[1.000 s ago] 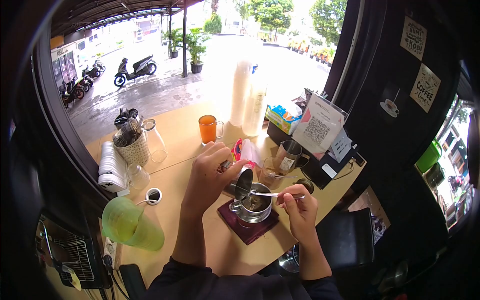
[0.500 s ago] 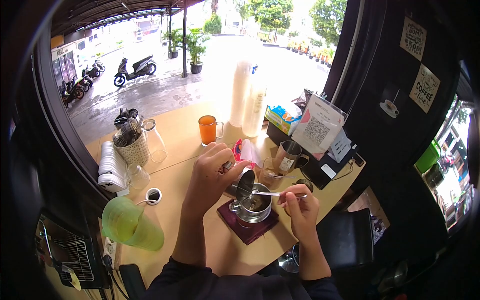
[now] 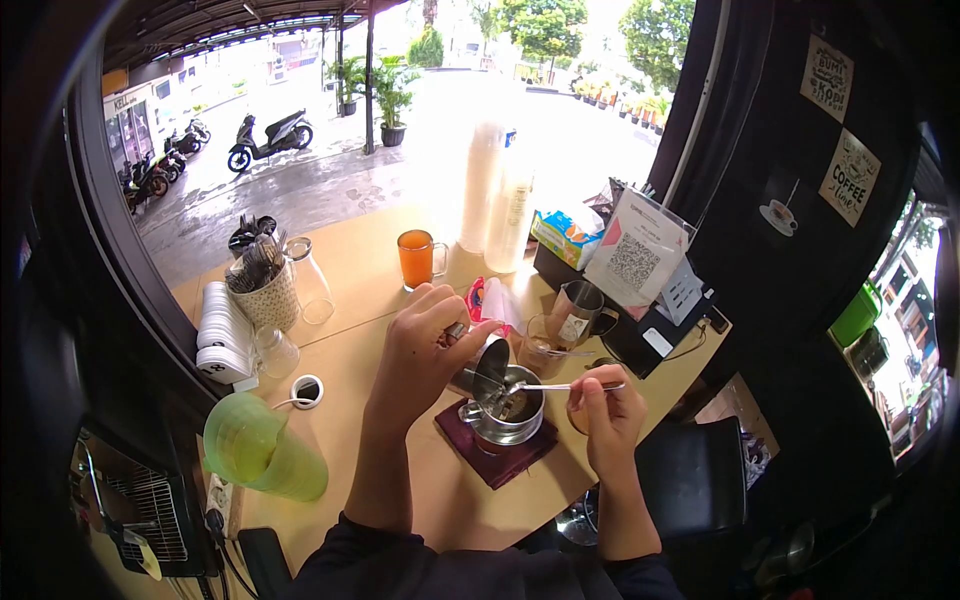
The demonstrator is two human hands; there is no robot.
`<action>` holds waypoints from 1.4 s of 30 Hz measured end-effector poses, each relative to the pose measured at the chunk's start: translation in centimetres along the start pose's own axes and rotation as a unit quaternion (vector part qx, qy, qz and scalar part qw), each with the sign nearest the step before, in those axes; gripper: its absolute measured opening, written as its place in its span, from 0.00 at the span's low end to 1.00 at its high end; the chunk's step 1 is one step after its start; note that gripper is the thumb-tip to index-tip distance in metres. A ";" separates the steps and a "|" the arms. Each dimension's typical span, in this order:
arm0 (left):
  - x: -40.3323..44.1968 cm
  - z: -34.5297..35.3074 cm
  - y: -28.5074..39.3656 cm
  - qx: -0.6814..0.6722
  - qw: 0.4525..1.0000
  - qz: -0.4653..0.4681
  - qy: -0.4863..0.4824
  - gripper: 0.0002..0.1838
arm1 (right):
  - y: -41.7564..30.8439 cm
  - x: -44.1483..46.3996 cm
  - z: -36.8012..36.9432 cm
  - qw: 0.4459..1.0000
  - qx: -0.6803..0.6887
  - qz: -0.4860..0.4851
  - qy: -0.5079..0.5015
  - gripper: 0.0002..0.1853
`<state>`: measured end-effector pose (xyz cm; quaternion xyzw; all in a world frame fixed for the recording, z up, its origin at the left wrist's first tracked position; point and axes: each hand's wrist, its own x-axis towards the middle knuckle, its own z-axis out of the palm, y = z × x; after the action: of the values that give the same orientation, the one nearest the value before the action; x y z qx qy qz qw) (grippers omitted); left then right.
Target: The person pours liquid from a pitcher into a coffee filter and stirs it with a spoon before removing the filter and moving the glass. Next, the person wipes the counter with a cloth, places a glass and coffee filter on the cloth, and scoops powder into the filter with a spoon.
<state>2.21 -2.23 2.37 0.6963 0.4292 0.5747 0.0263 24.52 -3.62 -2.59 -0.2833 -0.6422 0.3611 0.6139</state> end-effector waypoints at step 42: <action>-0.1 0.3 0.1 0.035 0.998 0.046 -0.014 0.19 | 0.9 0.1 -0.3 0.999 0.020 0.016 0.020 0.08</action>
<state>2.50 -2.22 2.29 0.7238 0.4157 0.5504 -0.0186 24.76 -3.03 -3.26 -0.2885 -0.6180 0.3774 0.6264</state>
